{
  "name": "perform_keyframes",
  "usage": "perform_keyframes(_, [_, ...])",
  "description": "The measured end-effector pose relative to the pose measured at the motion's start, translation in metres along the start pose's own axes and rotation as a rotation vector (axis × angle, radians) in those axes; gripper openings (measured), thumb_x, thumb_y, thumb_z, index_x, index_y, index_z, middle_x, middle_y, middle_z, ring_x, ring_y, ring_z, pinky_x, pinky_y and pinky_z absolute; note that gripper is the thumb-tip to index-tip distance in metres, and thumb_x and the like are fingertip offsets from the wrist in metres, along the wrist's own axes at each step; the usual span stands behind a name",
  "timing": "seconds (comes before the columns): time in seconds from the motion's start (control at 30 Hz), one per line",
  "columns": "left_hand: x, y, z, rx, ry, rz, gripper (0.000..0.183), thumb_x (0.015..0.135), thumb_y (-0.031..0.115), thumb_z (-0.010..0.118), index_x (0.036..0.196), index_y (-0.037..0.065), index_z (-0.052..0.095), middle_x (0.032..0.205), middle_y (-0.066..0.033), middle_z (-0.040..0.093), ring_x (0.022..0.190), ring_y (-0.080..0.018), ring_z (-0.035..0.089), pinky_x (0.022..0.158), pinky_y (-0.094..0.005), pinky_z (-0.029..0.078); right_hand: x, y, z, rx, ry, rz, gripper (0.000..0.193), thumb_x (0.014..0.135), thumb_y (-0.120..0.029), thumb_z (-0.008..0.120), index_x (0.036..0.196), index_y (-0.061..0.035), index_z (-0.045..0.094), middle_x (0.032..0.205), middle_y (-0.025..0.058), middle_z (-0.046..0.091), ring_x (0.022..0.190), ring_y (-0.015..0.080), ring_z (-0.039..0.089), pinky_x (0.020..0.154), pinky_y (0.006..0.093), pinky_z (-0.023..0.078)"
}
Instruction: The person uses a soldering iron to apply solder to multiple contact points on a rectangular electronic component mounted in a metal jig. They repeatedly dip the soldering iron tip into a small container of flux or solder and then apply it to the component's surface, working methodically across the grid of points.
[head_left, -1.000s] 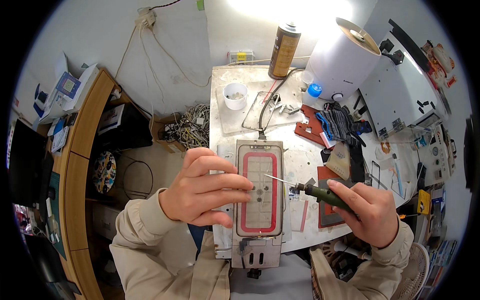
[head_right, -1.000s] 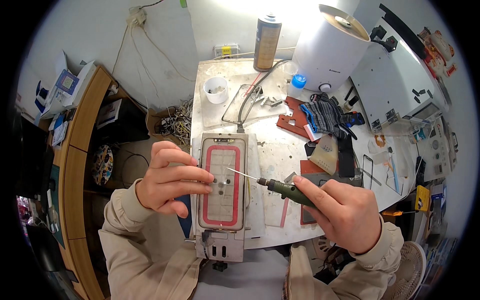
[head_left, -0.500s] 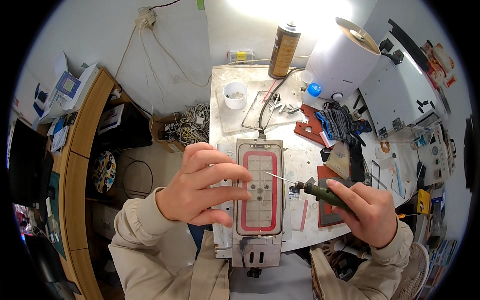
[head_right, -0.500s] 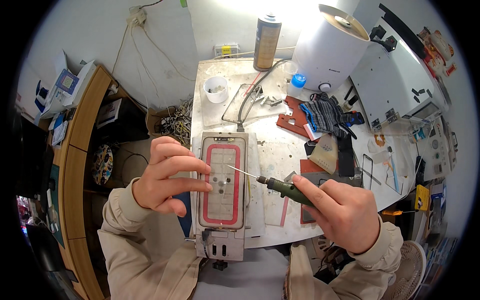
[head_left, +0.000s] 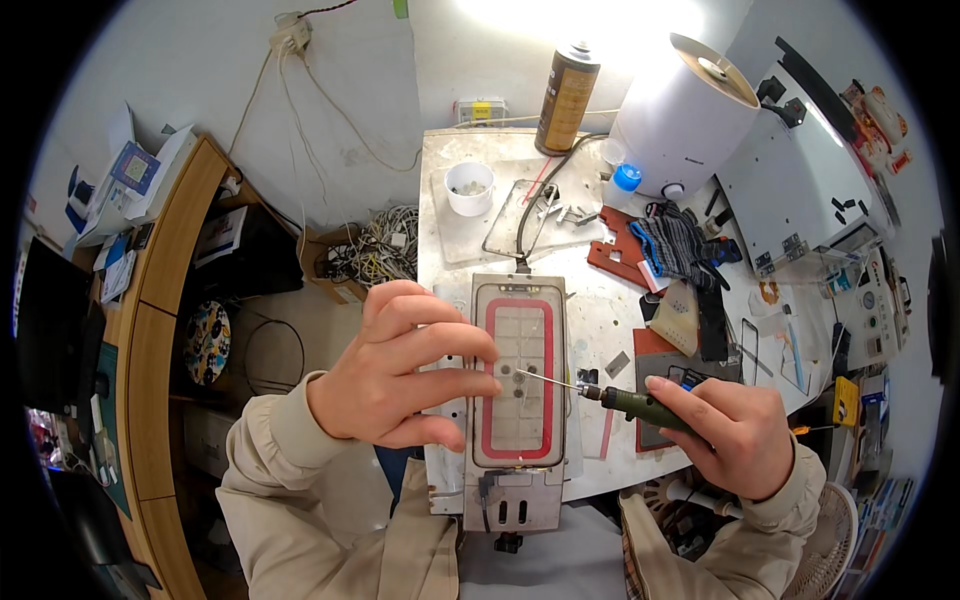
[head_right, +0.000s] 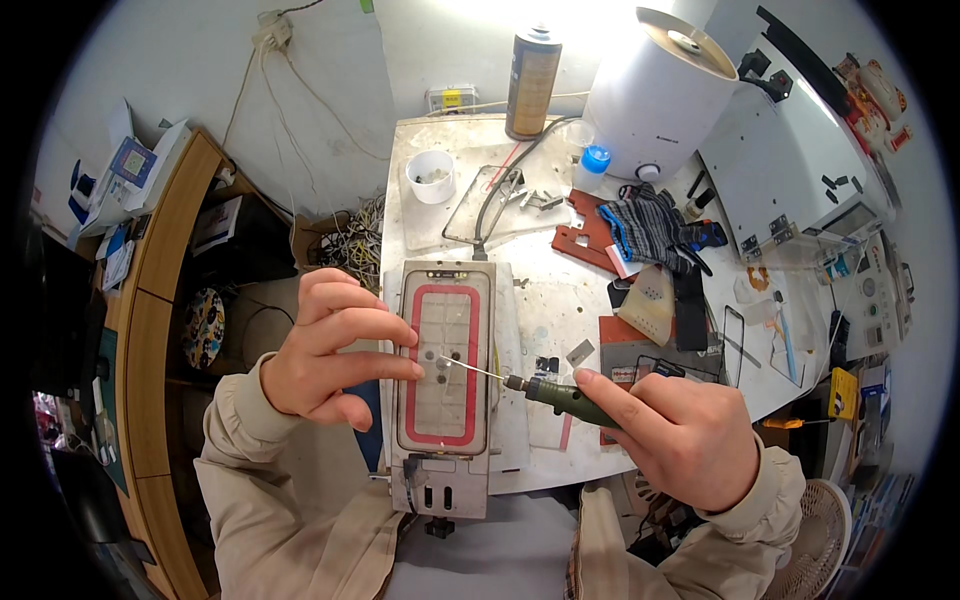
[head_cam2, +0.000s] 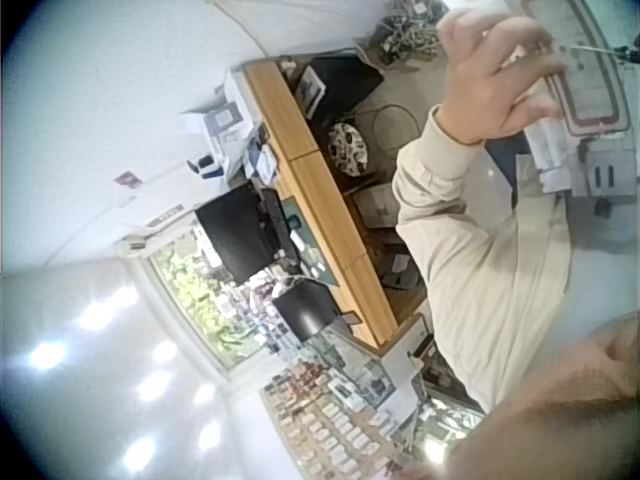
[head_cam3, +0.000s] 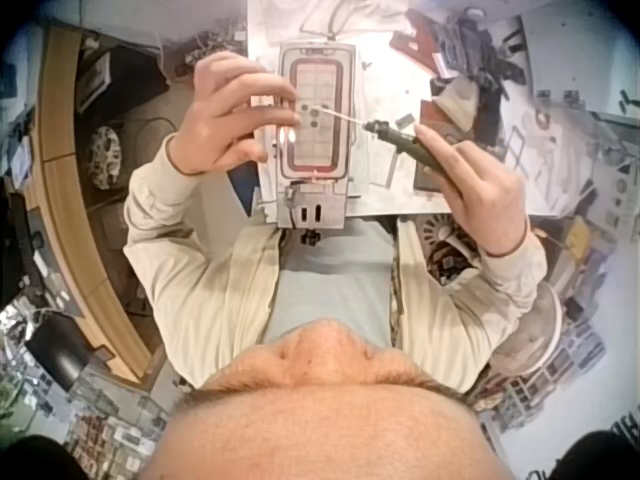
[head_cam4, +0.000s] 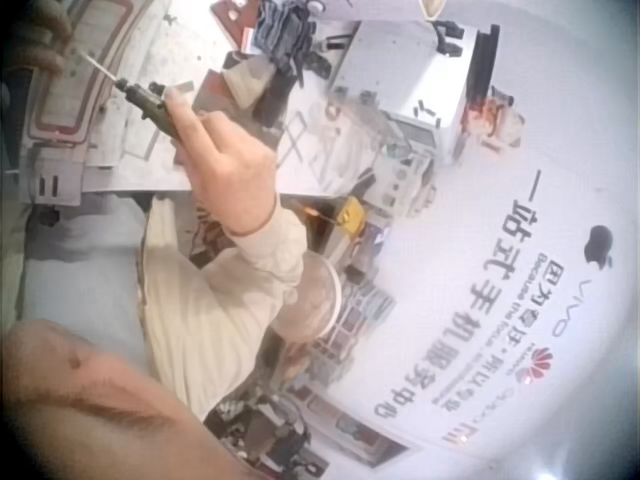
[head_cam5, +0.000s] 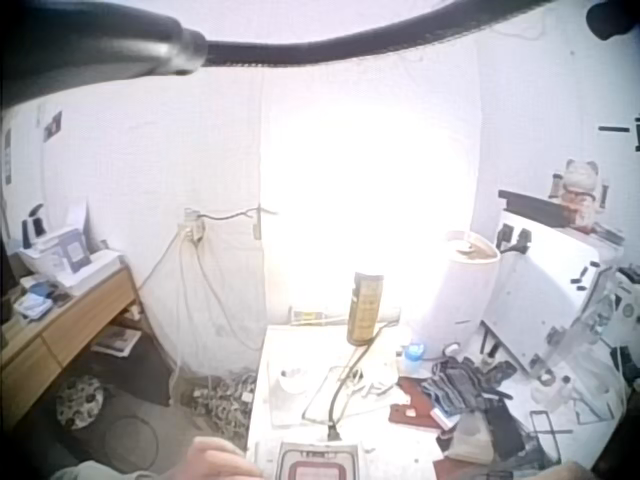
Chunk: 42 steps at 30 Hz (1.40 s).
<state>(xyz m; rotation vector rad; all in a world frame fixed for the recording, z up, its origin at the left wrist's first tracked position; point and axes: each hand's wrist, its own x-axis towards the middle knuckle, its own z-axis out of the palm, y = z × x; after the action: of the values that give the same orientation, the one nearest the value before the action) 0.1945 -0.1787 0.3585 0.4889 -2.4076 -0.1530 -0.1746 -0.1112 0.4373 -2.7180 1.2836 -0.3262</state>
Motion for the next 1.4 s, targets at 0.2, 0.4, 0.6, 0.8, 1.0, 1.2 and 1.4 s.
perform_keyframes(0.2, [0.001, 0.002, -0.001, 0.005, -0.003, -0.005, 0.061, 0.104, 0.067, 0.049, 0.102, 0.014, 0.08, 0.125, -0.0005, 0.067, 0.114, -0.0237, 0.054, 0.103, -0.0451, 0.038, -0.002, 0.001, 0.0, 0.01, -0.007, -0.01, 0.057, 0.077, -0.012, 0.087, 0.132, -0.0084, 0.074, 0.077, 0.0068, 0.066, 0.059, 0.0238, 0.062, 0.051, 0.0377, 0.045])
perform_keyframes(0.4, [-0.001, 0.002, 0.001, 0.028, 0.006, -0.017, 0.072, 0.108, 0.071, 0.037, 0.104, 0.016, 0.084, 0.124, -0.0012, 0.071, 0.11, -0.0242, 0.054, 0.101, -0.0454, 0.04, -0.006, -0.001, -0.001, 0.035, -0.036, -0.022, 0.054, 0.078, -0.013, 0.087, 0.131, -0.0089, 0.075, 0.077, 0.0071, 0.067, 0.06, 0.024, 0.063, 0.051, 0.0376, 0.046])
perform_keyframes(0.6, [-0.001, 0.003, 0.0, 0.034, -0.003, -0.016, 0.072, 0.108, 0.071, 0.037, 0.105, 0.016, 0.084, 0.125, -0.0014, 0.071, 0.11, -0.0243, 0.054, 0.102, -0.0456, 0.039, -0.009, -0.001, -0.001, 0.021, -0.03, -0.029, 0.053, 0.079, -0.013, 0.088, 0.13, -0.0092, 0.075, 0.078, 0.0071, 0.068, 0.06, 0.024, 0.063, 0.051, 0.0373, 0.047])
perform_keyframes(0.8, [-0.002, 0.003, 0.0, 0.043, -0.004, -0.018, 0.072, 0.108, 0.07, 0.037, 0.105, 0.016, 0.084, 0.125, -0.0015, 0.071, 0.11, -0.0245, 0.054, 0.102, -0.046, 0.039, -0.013, -0.003, 0.0, 0.016, -0.039, -0.04, 0.052, 0.079, -0.012, 0.086, 0.13, -0.0123, 0.076, 0.077, 0.0037, 0.065, 0.062, 0.0212, 0.063, 0.053, 0.0354, 0.048])
perform_keyframes(1.0, [0.003, 0.006, -0.004, 0.035, -0.014, -0.012, 0.064, 0.105, 0.068, 0.047, 0.101, 0.012, 0.079, 0.126, -0.0011, 0.067, 0.114, -0.0244, 0.054, 0.104, -0.0459, 0.038, -0.018, -0.005, -0.003, 0.043, -0.076, -0.042, 0.054, 0.077, -0.011, 0.087, 0.13, -0.0108, 0.076, 0.08, 0.0057, 0.068, 0.063, 0.023, 0.065, 0.054, 0.0364, 0.049])
perform_keyframes(1.2, [0.006, 0.007, -0.005, 0.045, -0.021, -0.013, 0.065, 0.105, 0.069, 0.046, 0.1, 0.012, 0.078, 0.126, -0.0018, 0.067, 0.115, -0.0249, 0.054, 0.104, -0.046, 0.038, -0.02, -0.005, -0.003, 0.043, -0.066, -0.048, 0.056, 0.076, -0.011, 0.086, 0.131, -0.011, 0.076, 0.08, 0.0054, 0.068, 0.063, 0.0231, 0.064, 0.054, 0.0365, 0.049])
perform_keyframes(1.4, [0.006, 0.009, -0.006, 0.064, -0.026, -0.014, 0.066, 0.105, 0.069, 0.045, 0.098, 0.012, 0.077, 0.126, -0.0019, 0.067, 0.115, -0.0251, 0.054, 0.104, -0.0463, 0.038, -0.024, -0.003, -0.003, 0.073, -0.082, -0.061, 0.057, 0.075, -0.011, 0.086, 0.131, -0.0104, 0.075, 0.08, 0.0062, 0.068, 0.062, 0.0245, 0.064, 0.054, 0.0373, 0.048])
